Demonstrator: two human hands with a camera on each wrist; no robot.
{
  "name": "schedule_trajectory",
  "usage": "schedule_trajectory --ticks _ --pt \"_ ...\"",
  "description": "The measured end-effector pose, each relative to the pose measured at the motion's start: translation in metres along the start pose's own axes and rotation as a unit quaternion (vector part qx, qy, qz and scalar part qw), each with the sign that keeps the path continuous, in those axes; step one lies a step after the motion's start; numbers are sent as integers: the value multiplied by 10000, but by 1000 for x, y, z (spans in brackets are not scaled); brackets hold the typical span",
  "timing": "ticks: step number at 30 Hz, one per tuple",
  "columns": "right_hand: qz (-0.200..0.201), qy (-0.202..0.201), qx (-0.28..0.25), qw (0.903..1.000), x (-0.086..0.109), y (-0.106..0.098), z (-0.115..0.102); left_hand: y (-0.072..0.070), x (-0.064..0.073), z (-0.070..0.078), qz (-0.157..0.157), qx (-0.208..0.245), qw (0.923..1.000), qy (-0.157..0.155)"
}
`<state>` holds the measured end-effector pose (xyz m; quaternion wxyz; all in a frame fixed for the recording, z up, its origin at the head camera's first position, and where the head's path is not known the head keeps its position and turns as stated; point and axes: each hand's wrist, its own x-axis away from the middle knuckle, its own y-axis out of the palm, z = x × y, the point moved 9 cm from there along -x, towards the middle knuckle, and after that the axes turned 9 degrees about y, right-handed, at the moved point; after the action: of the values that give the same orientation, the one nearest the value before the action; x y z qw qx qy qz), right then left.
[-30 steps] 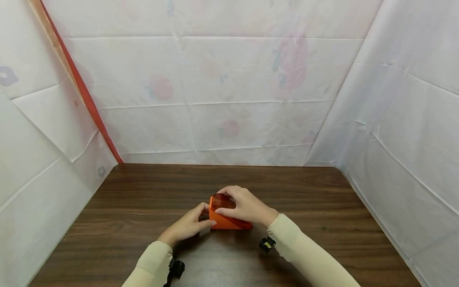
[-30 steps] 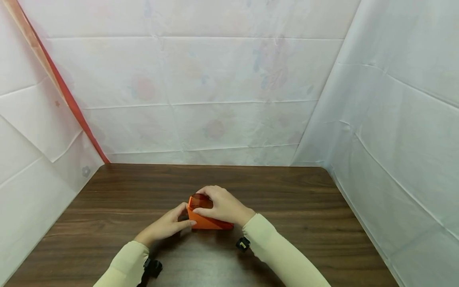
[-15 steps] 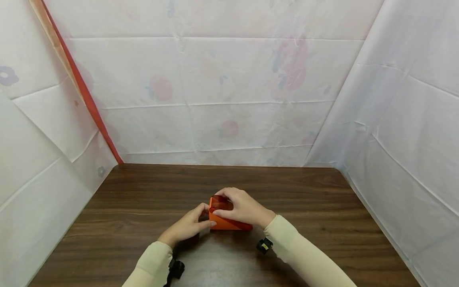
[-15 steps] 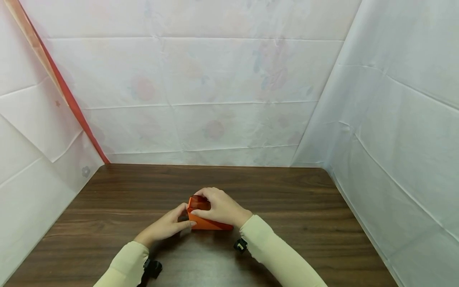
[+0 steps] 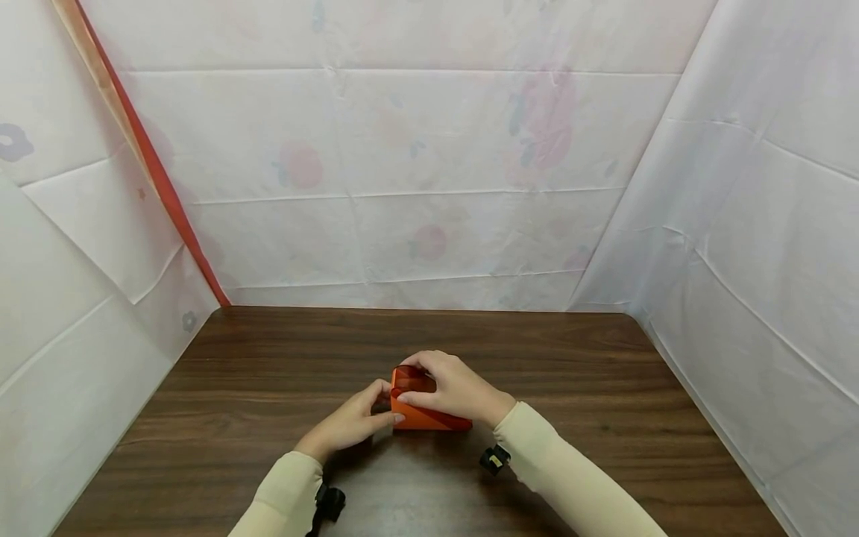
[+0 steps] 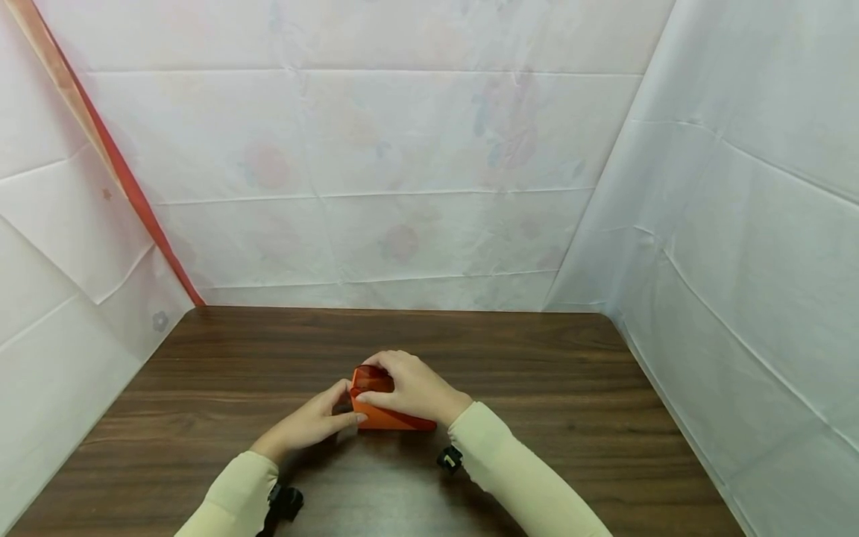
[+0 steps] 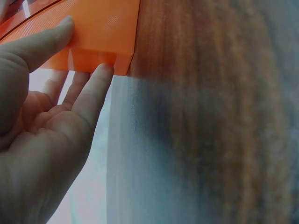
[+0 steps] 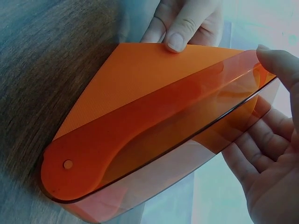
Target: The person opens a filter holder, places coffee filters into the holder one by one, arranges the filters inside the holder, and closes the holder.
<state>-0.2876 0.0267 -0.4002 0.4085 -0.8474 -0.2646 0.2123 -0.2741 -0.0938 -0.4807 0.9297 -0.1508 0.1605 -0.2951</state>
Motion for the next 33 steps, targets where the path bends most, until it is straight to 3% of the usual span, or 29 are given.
schedule_trajectory --ticks 19,33 --pt "6 -81 151 9999 3 -3 -1 -1 -1 -1 28 1 10000 3" --pt "38 168 146 9997 18 -14 4 0 0 -1 12 48 10000 -69"
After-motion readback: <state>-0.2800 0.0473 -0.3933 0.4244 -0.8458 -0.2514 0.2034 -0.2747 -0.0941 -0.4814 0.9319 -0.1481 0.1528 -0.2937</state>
